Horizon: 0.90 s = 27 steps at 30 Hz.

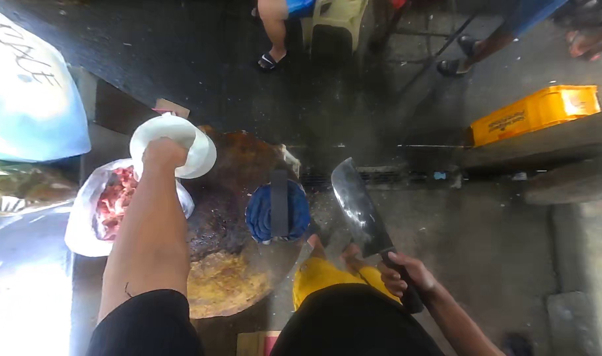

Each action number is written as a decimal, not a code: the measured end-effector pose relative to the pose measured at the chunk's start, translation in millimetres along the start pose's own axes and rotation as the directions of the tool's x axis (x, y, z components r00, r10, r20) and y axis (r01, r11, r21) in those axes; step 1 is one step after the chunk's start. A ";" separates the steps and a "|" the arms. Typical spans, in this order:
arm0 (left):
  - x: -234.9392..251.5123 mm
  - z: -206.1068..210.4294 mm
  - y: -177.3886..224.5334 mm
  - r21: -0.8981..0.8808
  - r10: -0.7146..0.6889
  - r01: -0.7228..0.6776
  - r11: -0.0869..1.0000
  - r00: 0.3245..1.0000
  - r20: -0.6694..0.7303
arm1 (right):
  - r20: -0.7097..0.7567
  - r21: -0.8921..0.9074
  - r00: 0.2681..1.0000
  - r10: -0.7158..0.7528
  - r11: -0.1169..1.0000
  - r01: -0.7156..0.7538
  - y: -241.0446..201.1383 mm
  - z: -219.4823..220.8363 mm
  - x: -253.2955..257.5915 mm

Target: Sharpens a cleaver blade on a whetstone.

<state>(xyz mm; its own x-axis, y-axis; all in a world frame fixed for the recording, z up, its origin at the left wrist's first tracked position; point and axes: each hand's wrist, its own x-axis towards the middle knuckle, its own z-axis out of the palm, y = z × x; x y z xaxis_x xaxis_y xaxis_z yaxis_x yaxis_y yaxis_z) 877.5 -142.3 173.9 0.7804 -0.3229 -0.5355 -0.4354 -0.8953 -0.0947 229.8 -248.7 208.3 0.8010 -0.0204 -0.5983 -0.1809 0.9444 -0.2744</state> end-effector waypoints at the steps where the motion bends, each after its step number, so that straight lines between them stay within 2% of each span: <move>1: -0.1 -0.4 1.1 -0.007 -0.024 0.024 1.000 1.000 -0.010 | -0.015 -0.021 1.000 0.001 1.000 -0.001 0.4 -0.6 -2.5; 3: -4.4 -6.8 5.7 -0.069 -0.045 0.042 0.997 0.998 -0.045 | -0.054 -0.043 0.999 0.000 0.999 -0.003 1.3 -2.1 -6.8; 5: -29.7 -25.0 14.3 -0.226 -0.074 0.045 0.973 0.990 -0.118 | -0.107 -0.050 0.994 -0.001 0.999 -0.004 1.8 -2.5 -7.8; 8: -75.9 -48.1 36.0 -0.521 -0.088 0.002 0.853 0.986 -0.141 | -0.143 -0.096 0.990 0.000 0.995 -0.014 -2.5 -6.0 -2.6; 10: -102.8 -38.1 55.3 -0.735 -0.024 -0.009 0.678 0.999 -0.034 | -0.136 -0.137 0.991 0.007 0.990 -0.026 -8.1 -9.0 2.3; 12: -126.4 -18.1 76.8 -0.850 0.112 0.044 0.525 0.986 0.120 | -0.138 -0.189 0.990 0.015 0.981 -0.042 -17.4 -8.4 8.5; 14: -140.9 10.4 96.6 -0.876 0.231 0.074 0.476 0.951 0.206 | -0.180 -0.275 0.984 0.013 0.959 -0.063 -32.0 -3.0 16.1; 16: -152.0 42.4 112.2 -0.878 0.268 0.123 0.462 0.925 0.271 | -0.260 -0.439 0.966 -0.012 0.892 -0.107 -49.0 9.5 25.9; 17: -156.8 57.0 116.8 -0.884 0.265 0.163 0.439 0.916 0.300 | -0.284 -0.555 0.958 -0.037 0.821 -0.133 -59.1 16.3 32.9; 19: -168.7 80.5 118.1 -0.908 0.233 0.212 0.361 0.922 0.308 | -0.266 -0.800 0.958 -0.110 0.580 -0.156 -79.8 21.6 48.6; 21: -184.4 101.1 111.4 -0.945 0.142 0.170 0.278 0.966 0.216 | -0.169 -0.968 0.968 -0.184 0.216 -0.127 -101.9 17.2 64.8; 23: -211.5 118.3 105.2 -0.955 -0.040 0.035 0.295 0.999 0.024 | -0.042 -0.974 0.974 -0.221 -0.210 -0.090 -122.7 10.1 80.4; 24: -229.0 124.1 106.4 -0.940 -0.149 -0.030 0.339 0.985 -0.086 | 0.020 -0.927 0.975 -0.222 -0.370 -0.065 -132.0 6.5 90.6; 25: -246.3 132.2 111.0 -0.915 -0.236 -0.086 0.393 0.953 -0.191 | 0.059 -0.862 0.977 -0.203 -0.503 -0.053 -141.8 2.7 101.2; 27: -274.4 156.0 130.9 -0.845 -0.337 -0.159 0.510 0.867 -0.367 | 0.151 -0.728 0.978 -0.147 -0.686 0.009 -162.8 -12.6 125.7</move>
<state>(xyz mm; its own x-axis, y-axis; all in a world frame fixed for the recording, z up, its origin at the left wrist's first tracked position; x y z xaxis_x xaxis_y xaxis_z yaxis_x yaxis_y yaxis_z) 536.4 -123.0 177.5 0.9880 -0.0911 -0.1250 0.0332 -0.6646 0.7465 352.7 -409.2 168.3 0.8956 -0.1090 -0.4312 -0.2837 -0.8867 -0.3651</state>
